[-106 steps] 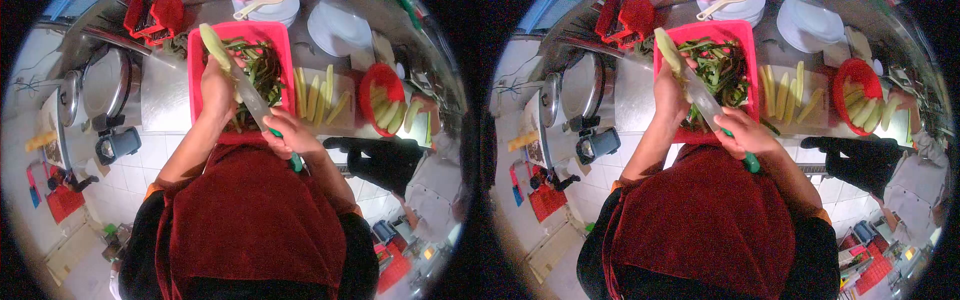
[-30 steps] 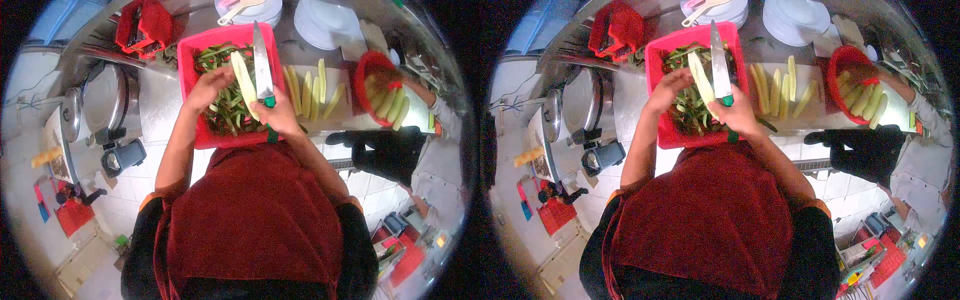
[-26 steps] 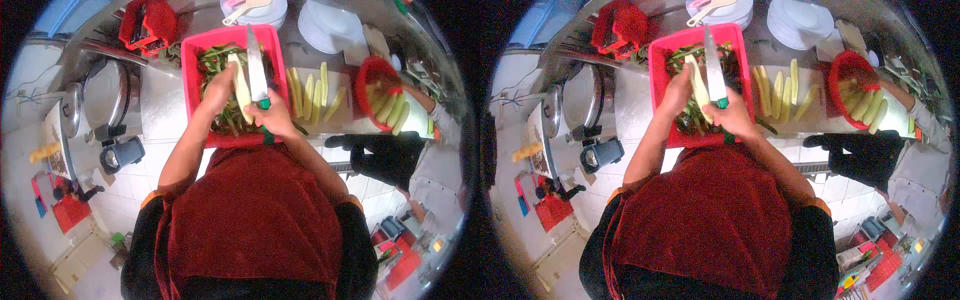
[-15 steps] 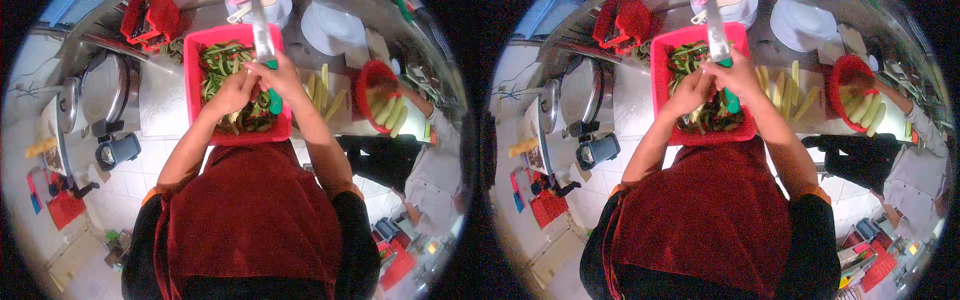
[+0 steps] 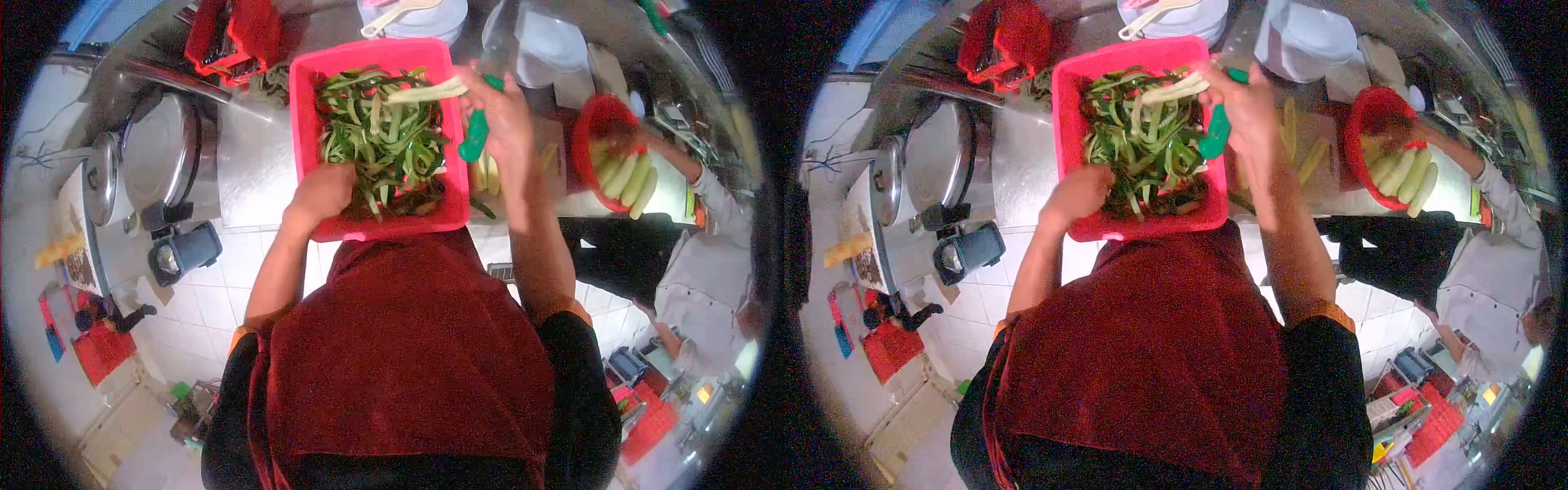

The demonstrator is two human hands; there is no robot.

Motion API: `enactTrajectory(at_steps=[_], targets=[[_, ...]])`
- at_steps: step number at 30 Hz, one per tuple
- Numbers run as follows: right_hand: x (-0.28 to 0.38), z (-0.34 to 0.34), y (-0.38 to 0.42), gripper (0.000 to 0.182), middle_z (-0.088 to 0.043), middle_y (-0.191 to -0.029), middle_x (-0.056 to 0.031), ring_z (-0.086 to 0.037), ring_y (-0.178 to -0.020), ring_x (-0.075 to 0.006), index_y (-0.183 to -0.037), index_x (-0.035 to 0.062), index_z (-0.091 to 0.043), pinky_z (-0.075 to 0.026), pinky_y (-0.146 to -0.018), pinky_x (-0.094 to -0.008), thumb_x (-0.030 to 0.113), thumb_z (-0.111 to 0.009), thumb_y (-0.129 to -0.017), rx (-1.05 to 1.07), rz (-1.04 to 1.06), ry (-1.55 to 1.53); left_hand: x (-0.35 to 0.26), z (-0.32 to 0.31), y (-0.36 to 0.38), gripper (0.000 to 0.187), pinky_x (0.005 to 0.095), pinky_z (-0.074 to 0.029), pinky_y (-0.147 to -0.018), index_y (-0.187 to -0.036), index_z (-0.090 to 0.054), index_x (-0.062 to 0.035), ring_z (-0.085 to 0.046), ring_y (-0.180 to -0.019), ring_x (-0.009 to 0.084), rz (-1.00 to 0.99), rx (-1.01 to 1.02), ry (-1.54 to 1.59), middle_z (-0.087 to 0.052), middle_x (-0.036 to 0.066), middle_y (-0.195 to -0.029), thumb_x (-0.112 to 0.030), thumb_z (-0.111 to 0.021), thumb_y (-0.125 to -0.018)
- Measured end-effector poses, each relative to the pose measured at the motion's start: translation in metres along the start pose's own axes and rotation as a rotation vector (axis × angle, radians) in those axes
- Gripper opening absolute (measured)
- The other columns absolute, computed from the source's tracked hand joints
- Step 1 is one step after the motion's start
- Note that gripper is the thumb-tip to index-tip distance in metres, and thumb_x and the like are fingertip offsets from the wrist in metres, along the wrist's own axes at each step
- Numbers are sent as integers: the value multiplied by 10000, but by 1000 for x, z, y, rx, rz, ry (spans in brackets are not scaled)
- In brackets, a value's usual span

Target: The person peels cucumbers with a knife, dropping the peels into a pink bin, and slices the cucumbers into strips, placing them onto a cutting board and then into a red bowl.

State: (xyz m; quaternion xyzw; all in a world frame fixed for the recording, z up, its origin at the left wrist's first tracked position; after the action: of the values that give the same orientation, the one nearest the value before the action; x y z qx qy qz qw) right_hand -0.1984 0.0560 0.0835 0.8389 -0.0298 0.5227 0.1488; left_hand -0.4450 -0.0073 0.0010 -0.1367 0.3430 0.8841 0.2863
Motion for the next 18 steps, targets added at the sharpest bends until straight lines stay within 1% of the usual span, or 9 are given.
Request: enactTrajectory(at_steps=[2, 5, 6, 7, 9, 11, 13, 16, 18], targets=[[4, 9, 2, 273, -679, -931, -61, -586, -685, -91, -1045, 69, -539, -453, -571, -213, 95, -716, -839, -28, -39, -20, -9, 61, 16, 209, 492, -518, -720, -1028, -576, -25, -639, -915, 368, 291, -454, 107, -610, 290, -1000, -177, -513, -900], [4, 20, 5, 269, -674, -969, -75, -559, -691, -71, -1045, 72, -540, -453, -583, -211, 106, -715, -843, -128, -19, -59, 5, 17, -24, 390, 491, -531, -730, -1206, -529, -36, -638, -933, 387, 224, -354, -110, -571, 264, -1167, -244, -561, -878], [2, 20, 4, 266, -671, -979, -81, -547, -701, -66, -1041, 73, -542, -449, -586, -211, 122, -716, -845, -107, -10, -71, 3, -8, -27, 567, 478, -532, -797, -1357, -432, -43, -634, -963, 392, 264, -62, -319, -556, 244, -1218, -307, -577, -876], [3, 23, 5, 266, -671, -979, -81, -547, -701, -66, -1041, 73, -542, -449, -586, -211, 122, -716, -845, -106, -4, -71, -1, -10, -25, 567, 478, -532, -797, -1357, -432, -43, -634, -963, 392, 262, -66, -322, -556, 244, -1218, -307, -577, -876], [8, 26, 18, 244, -671, -977, -80, -556, -707, -71, -1025, 66, -549, -445, -576, -212, 124, -710, -851, -131, -30, -9, -41, 49, -4, 651, 460, -513, -864, -1426, -360, -60, -622, -1022, 366, 130, -448, -299, -544, 238, -1242, -336, -580, -879], [2, 29, 20, 235, -673, -975, -78, -567, -713, -75, -1020, 70, -556, -445, -576, -213, 127, -710, -851, -121, -29, -10, -49, 78, -2, 589, 438, -497, -889, -1375, -430, -41, -605, -1053, 360, 50, -568, -292, -557, 246, -1218, -327, -587, -885], [2, 22, 22, 227, -674, -974, -77, -578, -719, -79, -1016, 75, -562, -446, -575, -213, 130, -709, -852, -96, -20, -11, -62, 125, 5, 443, 391, -501, -841, -1237, -551, -14, -625, -1003, 331, -268, -861, 297, -607, 220, -1139, -301, -587, -901], [-7, 4, 36, 223, -680, -969, -77, -572, -701, -73, -1022, 78, -568, -447, -576, -211, 125, -706, -853, -122, -98, -15, -98, 135, -10, 300, 357, -501, -734, -1046, -628, 1, -652, -849, 303, -505, -769, 554, -655, 196, -948, -267, -576, -921], [-10, -13, 36, 207, -683, -960, -76, -573, -694, -76, -1020, 77, -574, -449, -569, -214, 115, -696, -858, 30, -97, -36, -103, 132, -17, 259, 350, -495, -684, -1001, -634, 0, -645, -765, 289, -461, -704, 558, -653, 179, -871, -240, -569, -926]])
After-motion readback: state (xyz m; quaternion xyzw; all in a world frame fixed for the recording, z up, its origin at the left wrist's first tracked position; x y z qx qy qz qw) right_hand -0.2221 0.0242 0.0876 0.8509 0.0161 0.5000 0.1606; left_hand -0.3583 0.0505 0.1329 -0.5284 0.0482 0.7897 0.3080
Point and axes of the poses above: each hand's wrist, its own y-axis away from the middle knuckle, its own z-axis out of the back of the hand, x = y × z, the point moved 8 cm from there along -y, towards the middle knuckle
